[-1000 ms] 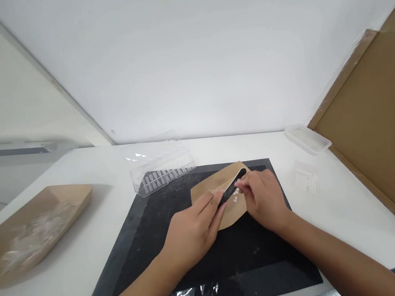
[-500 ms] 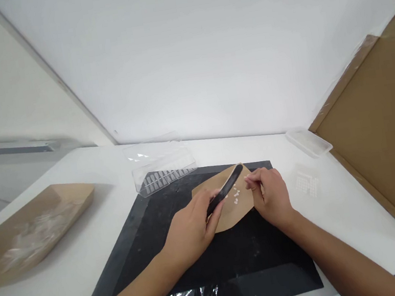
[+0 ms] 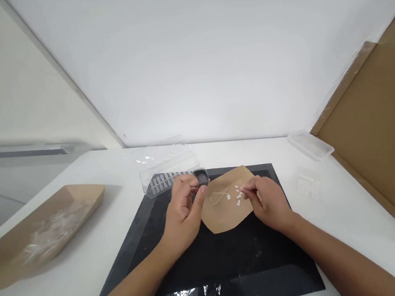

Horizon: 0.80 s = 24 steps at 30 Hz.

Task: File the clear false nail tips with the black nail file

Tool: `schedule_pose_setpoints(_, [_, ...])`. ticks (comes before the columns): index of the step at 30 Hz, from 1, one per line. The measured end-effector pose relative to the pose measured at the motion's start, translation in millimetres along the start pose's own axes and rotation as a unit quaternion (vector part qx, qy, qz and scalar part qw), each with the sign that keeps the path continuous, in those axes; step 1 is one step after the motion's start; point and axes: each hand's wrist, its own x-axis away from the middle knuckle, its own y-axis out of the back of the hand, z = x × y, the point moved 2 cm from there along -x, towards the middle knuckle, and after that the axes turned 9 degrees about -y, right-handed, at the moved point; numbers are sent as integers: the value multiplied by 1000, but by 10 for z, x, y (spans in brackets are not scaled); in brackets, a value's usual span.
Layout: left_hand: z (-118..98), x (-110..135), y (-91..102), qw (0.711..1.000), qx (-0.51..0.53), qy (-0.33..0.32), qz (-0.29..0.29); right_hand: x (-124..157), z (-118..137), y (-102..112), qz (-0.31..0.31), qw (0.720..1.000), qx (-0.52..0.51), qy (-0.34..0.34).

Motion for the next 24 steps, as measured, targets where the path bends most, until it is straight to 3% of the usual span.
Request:
schedule_pose_setpoints(5, [-43,-33,20,996,86,16,4,43,104,-28,35,997,-71,5])
schedule_pose_setpoints(10, [1,47,-37,972,167,154,-53,109,180,-51,20,992,-127,-6])
schedule_pose_setpoints(13, [21,91,-105,948,238,206,-34,140,200,-60,17,992,-127,-1])
schedule_pose_setpoints(17, [-29,95,-165,927,303,216,49,144,199,-46,-13,994,-106,-15])
schedule_pose_setpoints(24, [-91,106,-135,928,309,204,42,113,161,-41,-66,997,-44,-22])
